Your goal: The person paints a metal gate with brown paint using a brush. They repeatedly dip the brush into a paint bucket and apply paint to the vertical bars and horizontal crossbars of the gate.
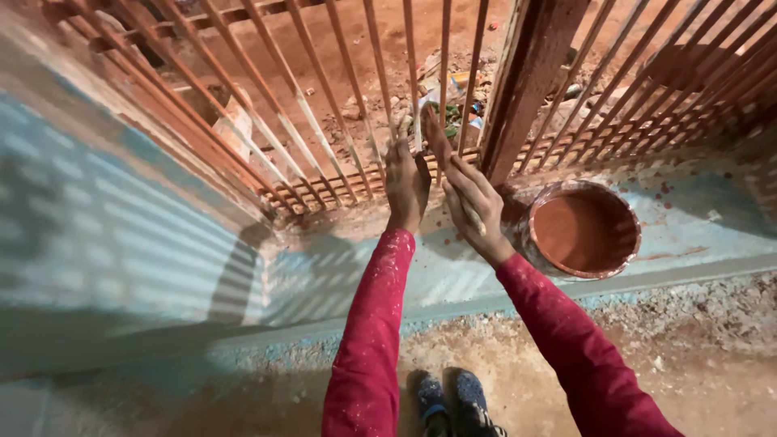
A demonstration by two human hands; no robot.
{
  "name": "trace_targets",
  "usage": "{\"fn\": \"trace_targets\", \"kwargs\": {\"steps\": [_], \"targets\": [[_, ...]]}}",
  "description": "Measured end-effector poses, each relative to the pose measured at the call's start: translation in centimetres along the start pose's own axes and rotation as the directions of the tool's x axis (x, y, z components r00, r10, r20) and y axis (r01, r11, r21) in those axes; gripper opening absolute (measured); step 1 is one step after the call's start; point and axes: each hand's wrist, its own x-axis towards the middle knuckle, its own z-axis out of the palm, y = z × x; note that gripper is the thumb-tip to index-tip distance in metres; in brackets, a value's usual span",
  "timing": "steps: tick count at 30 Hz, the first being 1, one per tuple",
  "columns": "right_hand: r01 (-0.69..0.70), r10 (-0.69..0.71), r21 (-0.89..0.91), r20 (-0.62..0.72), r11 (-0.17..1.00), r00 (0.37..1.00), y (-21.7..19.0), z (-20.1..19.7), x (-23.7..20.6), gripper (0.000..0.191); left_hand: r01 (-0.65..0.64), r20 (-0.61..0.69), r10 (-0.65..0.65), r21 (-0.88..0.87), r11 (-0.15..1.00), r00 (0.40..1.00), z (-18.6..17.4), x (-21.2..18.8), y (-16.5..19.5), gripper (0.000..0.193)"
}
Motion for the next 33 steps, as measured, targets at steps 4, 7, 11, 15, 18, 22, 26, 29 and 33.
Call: {"fn": "trace_targets", "kwargs": {"steps": [4,7,11,15,18,22,26,29,33], "targets": [[-0.036,0.040,-0.069,0.049,0.997,0.998,-1.4,1.9,1.9,0.017,0.076,0.042,-0.075,-0.025,0.997,0.996,-2.1,1.0,0.5,0.054],[-0.207,0.214,-0.059,0.140,0.976,0.967,-2.2,2.1,1.6,0.016,0.116,0.037,-0.117,0.036,0.993,0.992,-3.0,2.0,0.8,0.047],[-0.106,0.107,0.014,-0.037,0.994,0.994,-3.2,2.3,0.8,0.018,0.035,0.045,-0.036,0.022,0.999,0.998,-4.1,2.4,1.0,0.048],[-0.041,0.041,-0.001,-0.076,0.999,0.996,-3.4,3.2,1.0,0.022,0.132,0.135,-0.133,0.014,0.991,0.982,-5.1,2.8,1.4,0.047],[-0.149,0.149,-0.007,0.094,0.989,0.984,-3.5,3.4,0.9,0.024,0.137,0.150,-0.140,0.027,0.990,0.979,-5.6,3.5,1.7,0.050],[-0.172,0.173,-0.009,0.065,0.985,0.983,-4.0,3.2,0.2,0.019,0.059,0.067,-0.059,-0.005,0.998,0.996,-5.9,3.6,1.7,0.053],[-0.035,0.036,0.007,-0.066,0.999,0.997,-4.1,3.6,0.1,0.020,0.020,0.057,-0.018,-0.035,0.999,0.998,-5.9,3.0,1.3,0.062],[-0.098,0.098,-0.019,-0.003,0.995,0.995,-3.4,4.1,0.1,0.020,0.050,0.095,-0.045,-0.059,0.997,0.994,-5.8,3.2,1.1,0.061],[-0.121,0.133,-0.124,0.095,0.985,0.987,-3.0,4.1,-0.7,0.018,0.099,0.138,-0.096,-0.015,0.995,0.986,-5.3,3.1,0.9,0.056]]}}
